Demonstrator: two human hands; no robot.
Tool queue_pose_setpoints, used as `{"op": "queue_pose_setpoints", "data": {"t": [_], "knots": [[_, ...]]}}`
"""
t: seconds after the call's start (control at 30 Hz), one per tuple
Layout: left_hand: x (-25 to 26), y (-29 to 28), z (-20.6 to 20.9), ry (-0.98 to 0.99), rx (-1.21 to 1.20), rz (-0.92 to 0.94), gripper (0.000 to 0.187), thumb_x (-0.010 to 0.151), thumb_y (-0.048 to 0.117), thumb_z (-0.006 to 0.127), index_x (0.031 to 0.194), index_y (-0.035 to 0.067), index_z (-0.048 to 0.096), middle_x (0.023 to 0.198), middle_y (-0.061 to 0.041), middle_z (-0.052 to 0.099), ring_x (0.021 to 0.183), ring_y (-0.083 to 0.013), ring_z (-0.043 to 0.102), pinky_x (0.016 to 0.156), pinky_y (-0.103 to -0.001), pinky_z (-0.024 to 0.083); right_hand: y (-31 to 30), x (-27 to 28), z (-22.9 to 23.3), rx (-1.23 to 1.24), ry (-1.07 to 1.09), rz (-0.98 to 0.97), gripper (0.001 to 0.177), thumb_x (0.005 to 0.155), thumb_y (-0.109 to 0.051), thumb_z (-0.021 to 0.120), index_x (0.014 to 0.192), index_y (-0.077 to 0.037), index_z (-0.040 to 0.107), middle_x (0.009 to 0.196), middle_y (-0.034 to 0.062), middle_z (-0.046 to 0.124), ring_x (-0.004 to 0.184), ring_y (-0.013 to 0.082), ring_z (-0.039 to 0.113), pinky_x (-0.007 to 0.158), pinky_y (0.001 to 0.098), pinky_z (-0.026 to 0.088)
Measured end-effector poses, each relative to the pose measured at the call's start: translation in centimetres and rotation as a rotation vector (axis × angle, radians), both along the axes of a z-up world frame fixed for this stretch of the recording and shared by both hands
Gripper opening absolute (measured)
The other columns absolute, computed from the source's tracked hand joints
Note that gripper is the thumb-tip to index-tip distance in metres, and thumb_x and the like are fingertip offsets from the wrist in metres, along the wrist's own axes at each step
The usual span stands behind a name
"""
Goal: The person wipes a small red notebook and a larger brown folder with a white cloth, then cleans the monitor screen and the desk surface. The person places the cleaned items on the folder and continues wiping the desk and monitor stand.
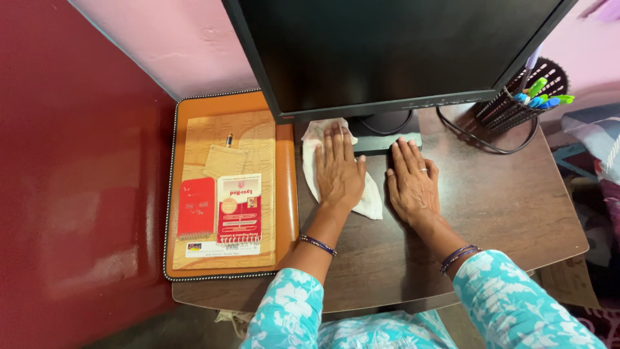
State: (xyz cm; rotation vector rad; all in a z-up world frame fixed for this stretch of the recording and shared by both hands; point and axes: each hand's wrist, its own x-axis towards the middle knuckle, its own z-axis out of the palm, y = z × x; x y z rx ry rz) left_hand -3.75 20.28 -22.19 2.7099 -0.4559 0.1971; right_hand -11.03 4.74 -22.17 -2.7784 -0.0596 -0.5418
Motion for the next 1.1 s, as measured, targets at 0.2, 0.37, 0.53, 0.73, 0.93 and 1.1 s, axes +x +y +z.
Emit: {"op": "queue_pose_setpoints", "data": {"t": [0.2,0.37,0.53,0.73,0.93,1.1], "knots": [[5.5,-0.4,1.3,0.053,0.075,0.109,0.056,0.102,0.037,0.038,0.15,0.008,0.047,0.157,-0.012,0.042,0.149,-0.0283,0.033,0.123,-0.058,0.013,0.0,0.1,0.0,-0.022,-0.007,-0.002,0.056,0.1,-0.021,0.051,0.152,-0.002,0.045,0.162,0.0145,0.041,0.153,0.0279,0.032,0.114,0.0482,0.027],[7.9,0.3,2.4,0.277,0.106,0.071,0.047,0.107,0.036,0.033,0.143,0.015,0.056,0.153,-0.006,0.05,0.149,-0.0241,0.038,0.129,-0.059,0.009,0.1,0.1,0.2,-0.028,-0.021,-0.015,0.054,0.101,-0.021,0.051,0.151,-0.003,0.047,0.16,0.0135,0.044,0.152,0.0267,0.034,0.115,0.0478,0.028],[5.7,-0.6,1.3,0.086,0.094,0.069,0.054,0.105,0.036,0.035,0.151,0.009,0.043,0.16,-0.01,0.038,0.152,-0.0252,0.026,0.123,-0.06,0.01,0.1,0.1,0.3,-0.013,-0.028,-0.012,0.054,0.1,-0.02,0.051,0.151,-0.002,0.046,0.16,0.0137,0.044,0.152,0.0275,0.034,0.115,0.0474,0.029],[-0.1,-1.7,-0.4,-0.078,0.027,-0.021,0.07,0.101,0.04,0.039,0.16,0.005,0.024,0.167,-0.013,0.022,0.156,-0.0276,0.013,0.122,-0.053,0.009,-0.2,0.3,-0.3,0.006,-0.028,-0.049,0.055,0.101,-0.021,0.05,0.152,0.0,0.044,0.16,0.0162,0.043,0.151,0.0286,0.034,0.115,0.0483,0.028],[-4.0,-3.5,-0.2,-0.048,-0.01,-0.174,0.065,0.103,0.037,0.044,0.157,0.004,0.031,0.169,-0.014,0.022,0.157,-0.0277,0.017,0.125,-0.052,0.012,-1.7,0.3,-2.1,0.187,-0.146,-0.189,0.057,0.105,-0.022,0.049,0.154,0.005,0.038,0.158,0.0279,0.041,0.148,0.0367,0.037,0.115,0.0491,0.027],[-4.1,-6.5,0.1,-0.096,-0.046,-0.336,0.062,0.101,0.028,0.048,0.158,0.008,0.036,0.168,-0.008,0.029,0.157,-0.0234,0.024,0.125,-0.052,0.015,-3.4,-0.1,-3.0,0.638,-0.229,-0.147,0.05,0.108,-0.019,0.046,0.152,0.004,0.044,0.151,0.0254,0.053,0.139,0.0388,0.052,0.116,0.0411,0.039]]}}
